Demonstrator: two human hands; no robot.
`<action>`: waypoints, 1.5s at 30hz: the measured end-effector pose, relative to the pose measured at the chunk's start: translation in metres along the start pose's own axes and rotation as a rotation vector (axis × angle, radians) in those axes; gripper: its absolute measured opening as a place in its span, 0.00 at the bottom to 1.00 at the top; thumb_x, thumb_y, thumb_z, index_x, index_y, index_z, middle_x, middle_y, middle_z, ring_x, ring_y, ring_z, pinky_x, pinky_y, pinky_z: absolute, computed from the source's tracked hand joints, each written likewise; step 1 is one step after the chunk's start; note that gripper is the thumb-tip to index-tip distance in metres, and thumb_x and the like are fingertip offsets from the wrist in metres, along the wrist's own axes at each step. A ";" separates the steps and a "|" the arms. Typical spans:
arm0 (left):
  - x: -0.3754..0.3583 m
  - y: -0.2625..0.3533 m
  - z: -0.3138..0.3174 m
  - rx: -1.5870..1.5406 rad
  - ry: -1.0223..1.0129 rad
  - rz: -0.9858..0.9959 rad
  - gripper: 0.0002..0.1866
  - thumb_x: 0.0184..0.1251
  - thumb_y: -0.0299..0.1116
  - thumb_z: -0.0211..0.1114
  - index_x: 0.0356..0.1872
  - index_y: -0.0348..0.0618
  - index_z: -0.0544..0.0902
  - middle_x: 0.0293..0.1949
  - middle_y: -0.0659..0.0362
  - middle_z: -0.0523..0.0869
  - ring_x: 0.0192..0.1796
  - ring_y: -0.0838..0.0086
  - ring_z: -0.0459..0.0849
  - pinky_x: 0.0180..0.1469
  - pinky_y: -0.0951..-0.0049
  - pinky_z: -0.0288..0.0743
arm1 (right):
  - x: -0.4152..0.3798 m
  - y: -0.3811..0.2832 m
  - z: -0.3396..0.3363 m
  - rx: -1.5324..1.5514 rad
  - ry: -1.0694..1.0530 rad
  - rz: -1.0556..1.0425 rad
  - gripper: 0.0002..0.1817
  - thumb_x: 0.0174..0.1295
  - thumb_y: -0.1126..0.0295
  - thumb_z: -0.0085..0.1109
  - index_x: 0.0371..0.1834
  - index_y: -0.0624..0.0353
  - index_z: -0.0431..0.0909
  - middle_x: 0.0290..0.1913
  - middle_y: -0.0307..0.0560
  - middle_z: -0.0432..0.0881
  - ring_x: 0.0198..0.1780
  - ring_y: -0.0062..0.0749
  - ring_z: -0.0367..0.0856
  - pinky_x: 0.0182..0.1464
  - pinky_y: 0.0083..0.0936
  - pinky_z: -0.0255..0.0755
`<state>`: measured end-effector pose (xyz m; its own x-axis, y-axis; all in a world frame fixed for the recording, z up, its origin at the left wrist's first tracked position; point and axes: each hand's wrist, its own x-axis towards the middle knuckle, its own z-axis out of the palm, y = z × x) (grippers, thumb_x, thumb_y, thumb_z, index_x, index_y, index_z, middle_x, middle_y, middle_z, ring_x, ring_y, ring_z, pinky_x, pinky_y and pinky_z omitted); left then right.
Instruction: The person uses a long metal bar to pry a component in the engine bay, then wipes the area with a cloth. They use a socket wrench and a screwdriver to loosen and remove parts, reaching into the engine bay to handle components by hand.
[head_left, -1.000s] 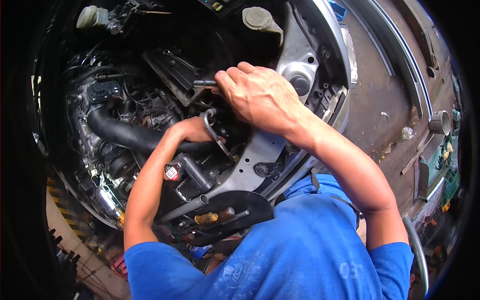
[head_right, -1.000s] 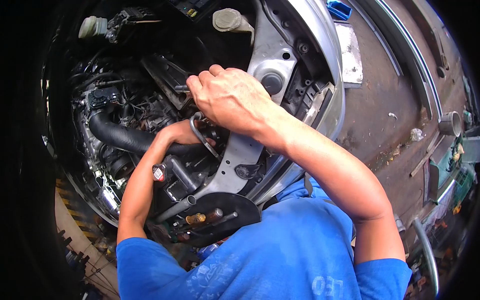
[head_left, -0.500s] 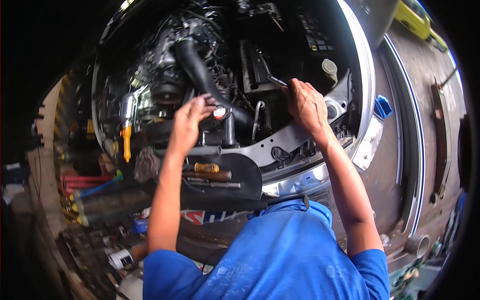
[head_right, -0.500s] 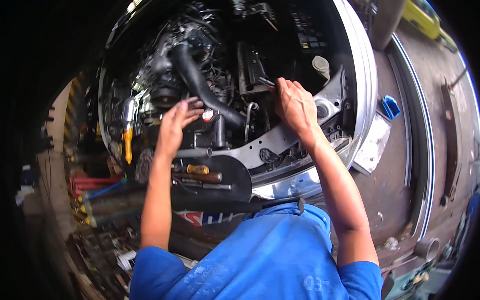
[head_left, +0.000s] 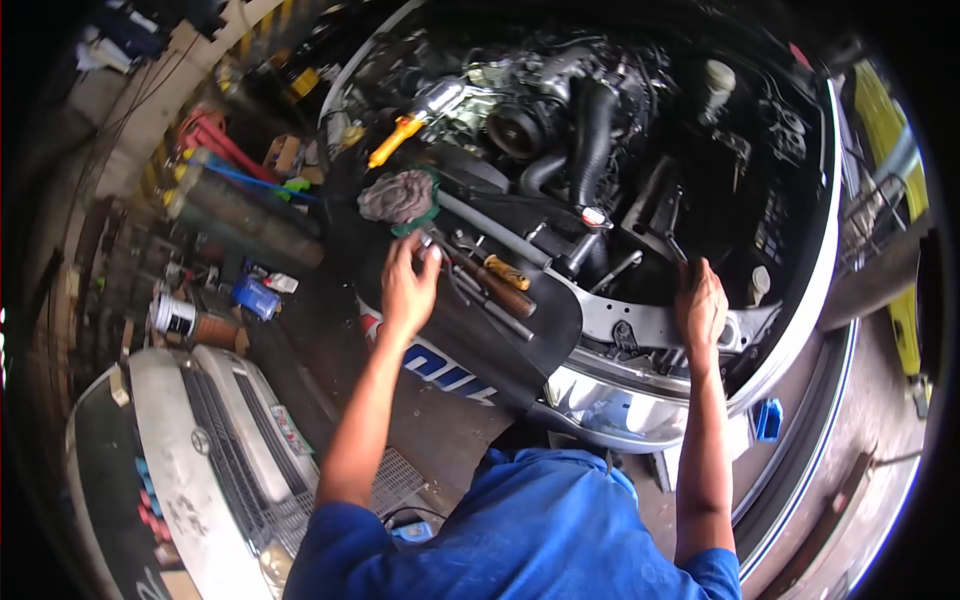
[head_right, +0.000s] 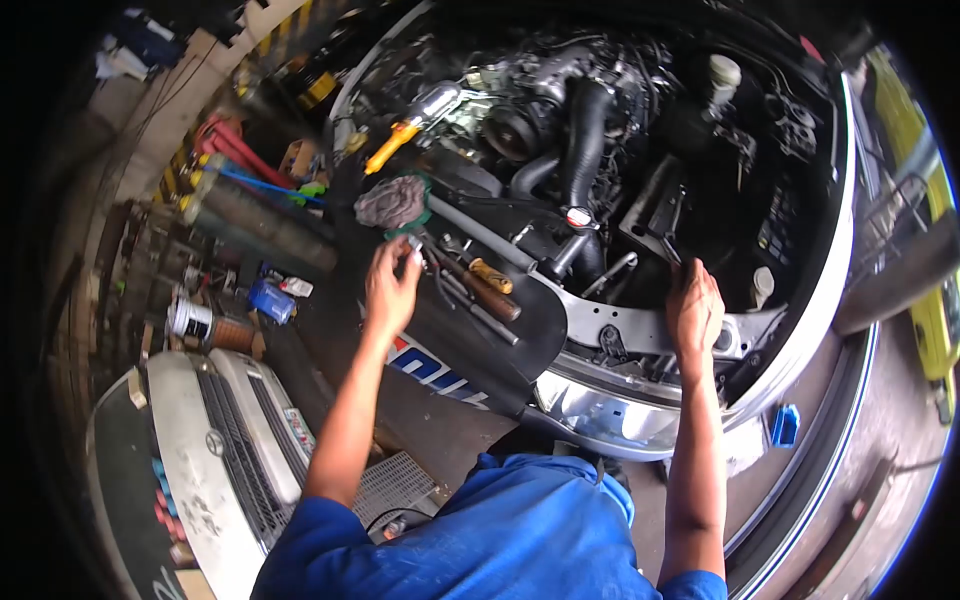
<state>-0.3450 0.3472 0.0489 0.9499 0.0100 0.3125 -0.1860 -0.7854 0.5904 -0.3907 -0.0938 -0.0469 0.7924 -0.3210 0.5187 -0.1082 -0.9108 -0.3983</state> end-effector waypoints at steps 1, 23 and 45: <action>0.026 -0.025 -0.004 0.121 0.008 -0.019 0.28 0.78 0.45 0.65 0.67 0.33 0.79 0.65 0.38 0.82 0.69 0.44 0.80 0.71 0.53 0.73 | 0.003 -0.002 0.001 0.016 -0.021 -0.004 0.13 0.77 0.62 0.59 0.39 0.61 0.78 0.35 0.59 0.85 0.42 0.56 0.86 0.45 0.47 0.78; 0.185 -0.175 0.028 0.326 -0.114 0.143 0.23 0.84 0.47 0.53 0.61 0.41 0.84 0.54 0.39 0.88 0.59 0.41 0.85 0.60 0.47 0.77 | 0.010 -0.010 -0.006 -0.090 -0.193 0.147 0.13 0.69 0.61 0.64 0.47 0.59 0.81 0.42 0.60 0.88 0.47 0.58 0.88 0.49 0.46 0.82; -0.011 -0.052 0.067 0.182 -0.393 0.966 0.29 0.70 0.61 0.67 0.69 0.66 0.81 0.73 0.54 0.75 0.77 0.54 0.71 0.80 0.32 0.56 | 0.035 0.034 0.052 -0.197 -1.014 -0.237 0.13 0.70 0.63 0.59 0.41 0.62 0.87 0.40 0.61 0.89 0.46 0.58 0.90 0.49 0.47 0.84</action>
<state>-0.3291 0.3460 -0.0353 0.4398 -0.8437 0.3077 -0.8962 -0.4346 0.0892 -0.3355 -0.1224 -0.0819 0.9264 0.1546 -0.3432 0.0916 -0.9770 -0.1927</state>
